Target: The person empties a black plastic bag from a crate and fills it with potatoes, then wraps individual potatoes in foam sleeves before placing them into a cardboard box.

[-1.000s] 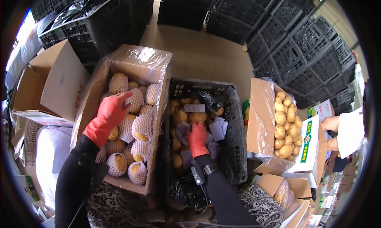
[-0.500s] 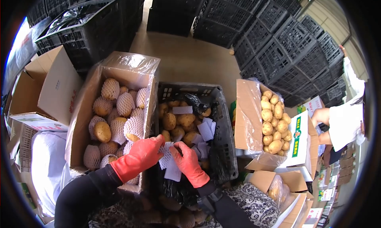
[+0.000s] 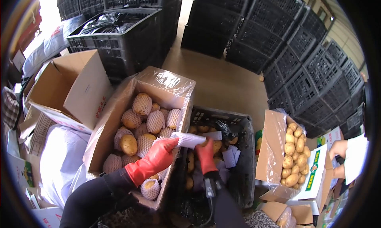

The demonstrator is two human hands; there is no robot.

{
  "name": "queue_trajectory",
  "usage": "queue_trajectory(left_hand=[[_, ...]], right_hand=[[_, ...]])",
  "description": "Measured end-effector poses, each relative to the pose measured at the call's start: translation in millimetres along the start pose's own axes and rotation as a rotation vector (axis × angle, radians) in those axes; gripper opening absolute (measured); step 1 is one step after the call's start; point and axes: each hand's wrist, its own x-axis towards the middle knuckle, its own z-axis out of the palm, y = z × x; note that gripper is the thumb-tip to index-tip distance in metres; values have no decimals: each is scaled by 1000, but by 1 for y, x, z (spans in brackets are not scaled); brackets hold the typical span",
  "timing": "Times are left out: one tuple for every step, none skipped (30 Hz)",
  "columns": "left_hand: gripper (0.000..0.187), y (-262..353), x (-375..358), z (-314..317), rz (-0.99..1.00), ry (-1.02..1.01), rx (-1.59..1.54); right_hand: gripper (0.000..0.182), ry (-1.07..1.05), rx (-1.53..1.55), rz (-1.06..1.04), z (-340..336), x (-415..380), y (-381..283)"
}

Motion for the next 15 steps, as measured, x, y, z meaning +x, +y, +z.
queue_trajectory(left_hand=[[33, 8, -1, 1, 8, -12, 52], [42, 24, -1, 0, 21, -29, 104], [52, 39, 2, -1, 39, -46, 158], [62, 51, 3, 1, 58, -36, 145], [72, 63, 3, 3, 79, -28, 133], [83, 70, 4, 4, 101, -21, 121], [91, 69, 6, 5, 192, -24, 124], [92, 74, 4, 5, -1, -121, -186], [93, 82, 3, 3, -193, -214, -492], [94, 89, 2, -1, -388, -306, -796], [89, 97, 0, -9, -499, -409, -908], [87, 102, -3, -12, -515, -412, -973], [85, 106, -4, -13, -533, -419, -1037], [82, 107, -5, -14, -552, -428, -1102], [80, 102, -4, -20, -553, -485, -1089]], right_hand=[[59, -100, 300, 107, -19, -9, -17], [57, -193, 600, 218, -49, -21, -51], [56, -281, 903, 326, -77, -33, -87], [56, -362, 894, 223, -98, -48, -117], [61, -319, 833, 104, -101, -59, -131], [65, -275, 770, -14, -101, -67, -139], [71, -300, 807, -59, -102, -70, -137], [70, -339, 917, 31, -106, -72, -128], [68, -382, 1026, 118, -115, -72, -128], [67, -431, 1132, 208, -120, -71, -131], [59, -487, 1219, 351, -120, -83, -136], [56, -751, 1496, 371, -115, -85, -138], [54, -1022, 1767, 385, -110, -85, -138], [51, -1302, 2028, 393, -107, -86, -138], [42, -674, 1764, 599, -114, -93, -152]])
